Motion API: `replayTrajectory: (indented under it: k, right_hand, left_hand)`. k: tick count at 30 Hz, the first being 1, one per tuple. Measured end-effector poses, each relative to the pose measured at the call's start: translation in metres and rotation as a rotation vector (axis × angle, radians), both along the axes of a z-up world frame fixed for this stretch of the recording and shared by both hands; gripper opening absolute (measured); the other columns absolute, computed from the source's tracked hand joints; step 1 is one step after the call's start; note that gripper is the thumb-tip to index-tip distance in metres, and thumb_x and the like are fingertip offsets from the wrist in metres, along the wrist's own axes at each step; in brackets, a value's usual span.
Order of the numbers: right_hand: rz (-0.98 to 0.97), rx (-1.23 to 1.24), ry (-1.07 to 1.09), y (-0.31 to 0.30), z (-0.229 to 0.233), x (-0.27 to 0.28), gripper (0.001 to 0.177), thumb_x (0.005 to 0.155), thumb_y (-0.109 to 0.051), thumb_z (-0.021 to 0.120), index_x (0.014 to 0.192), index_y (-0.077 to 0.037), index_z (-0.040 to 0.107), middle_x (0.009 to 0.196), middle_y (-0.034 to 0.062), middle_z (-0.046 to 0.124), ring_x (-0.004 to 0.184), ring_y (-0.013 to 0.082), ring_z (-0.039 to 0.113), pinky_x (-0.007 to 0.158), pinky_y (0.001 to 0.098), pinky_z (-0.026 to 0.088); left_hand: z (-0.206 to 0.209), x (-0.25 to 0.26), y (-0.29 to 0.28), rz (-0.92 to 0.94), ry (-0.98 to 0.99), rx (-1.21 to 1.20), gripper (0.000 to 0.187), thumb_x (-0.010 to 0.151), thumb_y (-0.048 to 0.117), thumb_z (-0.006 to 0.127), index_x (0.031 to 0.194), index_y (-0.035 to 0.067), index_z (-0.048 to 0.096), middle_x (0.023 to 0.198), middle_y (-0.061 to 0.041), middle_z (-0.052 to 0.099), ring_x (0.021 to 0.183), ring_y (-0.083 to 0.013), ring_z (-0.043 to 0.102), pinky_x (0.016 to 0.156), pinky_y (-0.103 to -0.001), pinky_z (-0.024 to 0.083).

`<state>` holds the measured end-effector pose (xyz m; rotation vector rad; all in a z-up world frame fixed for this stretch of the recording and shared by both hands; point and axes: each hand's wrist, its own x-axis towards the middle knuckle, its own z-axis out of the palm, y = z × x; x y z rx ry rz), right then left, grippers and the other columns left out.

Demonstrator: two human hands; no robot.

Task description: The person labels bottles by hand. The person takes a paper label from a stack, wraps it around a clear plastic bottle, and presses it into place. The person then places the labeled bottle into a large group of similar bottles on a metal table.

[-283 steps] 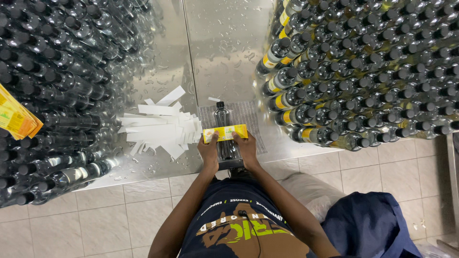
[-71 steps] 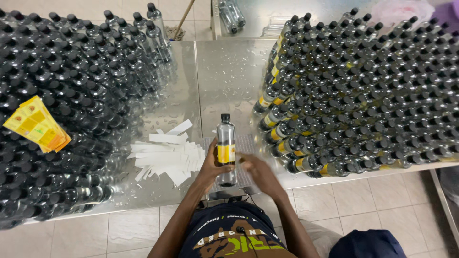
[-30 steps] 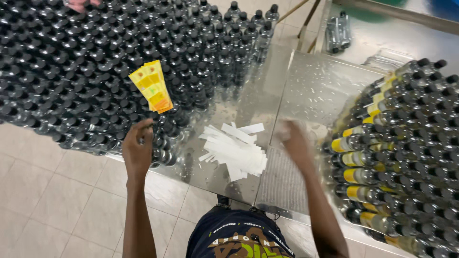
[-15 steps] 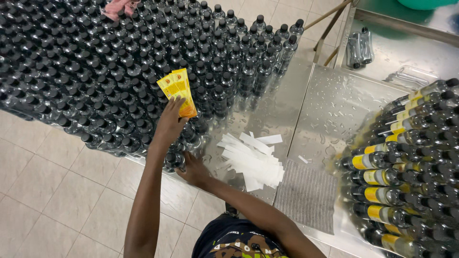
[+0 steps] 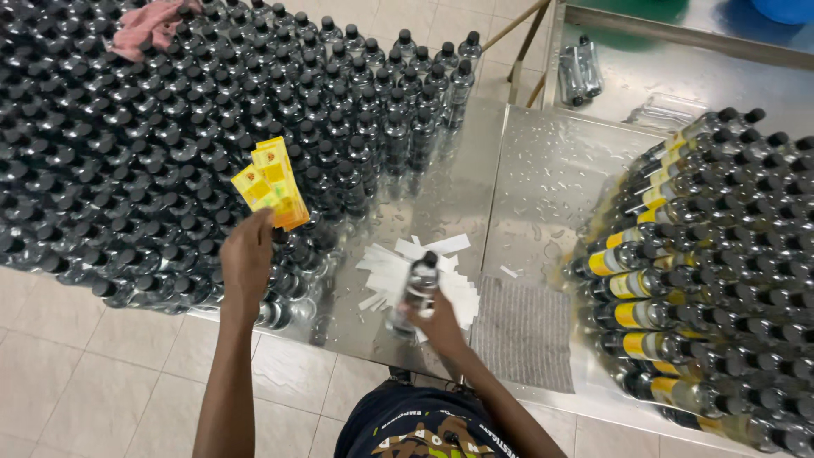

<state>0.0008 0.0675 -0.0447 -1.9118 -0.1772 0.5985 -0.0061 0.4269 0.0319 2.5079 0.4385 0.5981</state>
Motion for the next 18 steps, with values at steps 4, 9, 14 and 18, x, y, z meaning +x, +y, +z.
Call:
replayTrajectory:
  k: [4, 9, 14, 18]
  right_hand:
    - [-0.106, -0.324, 0.0, -0.089, -0.019, 0.015, 0.106, 0.093, -0.061, 0.08, 0.16, 0.012, 0.043, 0.131, 0.0338, 0.071, 0.12, 0.0447, 0.075, 0.097, 0.058, 0.061]
    - [-0.162, -0.668, -0.029, -0.175, -0.037, 0.02, 0.095, 0.095, -0.068, 0.074, 0.157, 0.001, 0.056, 0.134, 0.0242, 0.076, 0.123, 0.0374, 0.077, 0.103, 0.0519, 0.065]
    - [-0.158, -0.706, -0.034, -0.192, -0.062, 0.021, 0.098, 0.097, -0.075, 0.068, 0.157, 0.002, 0.054, 0.135, 0.0257, 0.074, 0.125, 0.0401, 0.075, 0.105, 0.0569, 0.061]
    - [-0.1, -0.746, -0.068, -0.19, -0.072, 0.01, 0.098, 0.103, -0.074, 0.058, 0.161, 0.004, 0.047, 0.142, 0.027, 0.07, 0.131, 0.0413, 0.071, 0.107, 0.0584, 0.06]
  left_hand:
    - [0.004, -0.002, -0.011, 0.103, -0.236, 0.109, 0.02, 0.117, 0.009, 0.074, 0.135, 0.003, 0.081, 0.113, -0.017, 0.08, 0.097, -0.0353, 0.078, 0.085, -0.048, 0.063]
    - [0.048, -0.015, -0.081, 0.131, -0.584, -0.249, 0.015, 0.118, 0.009, 0.074, 0.128, -0.002, 0.076, 0.119, -0.023, 0.076, 0.105, -0.0364, 0.078, 0.093, -0.046, 0.065]
    - [0.043, 0.0, -0.184, 0.15, -0.467, -0.978, 0.02, 0.109, 0.01, 0.076, 0.122, -0.005, 0.072, 0.113, -0.021, 0.071, 0.095, -0.0257, 0.075, 0.089, -0.043, 0.069]
    - [0.006, 0.003, -0.246, 0.092, -0.265, -1.361, 0.029, 0.102, 0.0, 0.075, 0.13, -0.007, 0.07, 0.12, -0.023, 0.07, 0.101, -0.0255, 0.073, 0.094, -0.044, 0.069]
